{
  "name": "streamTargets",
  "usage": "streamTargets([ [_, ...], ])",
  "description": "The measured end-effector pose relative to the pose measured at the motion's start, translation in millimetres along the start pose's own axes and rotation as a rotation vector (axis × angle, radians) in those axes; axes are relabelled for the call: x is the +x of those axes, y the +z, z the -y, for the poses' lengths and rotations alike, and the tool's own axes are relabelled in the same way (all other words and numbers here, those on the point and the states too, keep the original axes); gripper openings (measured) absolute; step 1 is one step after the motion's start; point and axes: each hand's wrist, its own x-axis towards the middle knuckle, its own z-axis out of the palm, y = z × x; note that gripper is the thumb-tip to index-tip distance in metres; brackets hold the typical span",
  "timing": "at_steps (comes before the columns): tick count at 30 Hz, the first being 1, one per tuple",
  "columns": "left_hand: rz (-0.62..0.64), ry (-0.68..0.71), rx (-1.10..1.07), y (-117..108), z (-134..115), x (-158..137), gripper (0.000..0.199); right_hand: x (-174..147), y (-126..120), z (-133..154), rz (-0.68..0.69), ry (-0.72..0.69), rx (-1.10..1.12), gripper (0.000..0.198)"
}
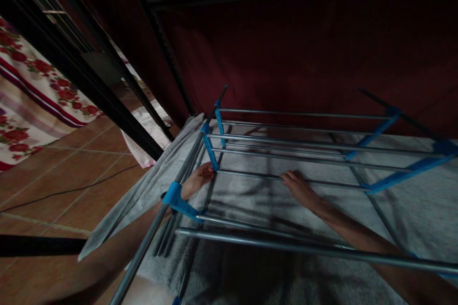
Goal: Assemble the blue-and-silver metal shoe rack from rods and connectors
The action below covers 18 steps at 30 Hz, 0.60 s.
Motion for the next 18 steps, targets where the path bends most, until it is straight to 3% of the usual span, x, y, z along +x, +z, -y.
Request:
streamTargets([
  [2, -0.05, 0.0, -0.118, 22, 10, 14, 0.046, 0, 2, -1, -0.011, -0.004, 0.0, 0.032],
  [5, -0.15, 0.073, -0.124, 35, 20, 27, 0.044, 3, 4, -2, -0.026, 0.015, 0.015, 0.032],
  [11, -0.285, 0.06, 0.001, 39, 23, 36, 0.032, 5, 5, -4, -0.026, 0.03, 0.039, 0.03],
  [18, -0.287, -0.004, 0.112, 37, 11, 39, 0.021, 4, 5, -7, -0.038, 0.032, 0.079, 0.03],
])
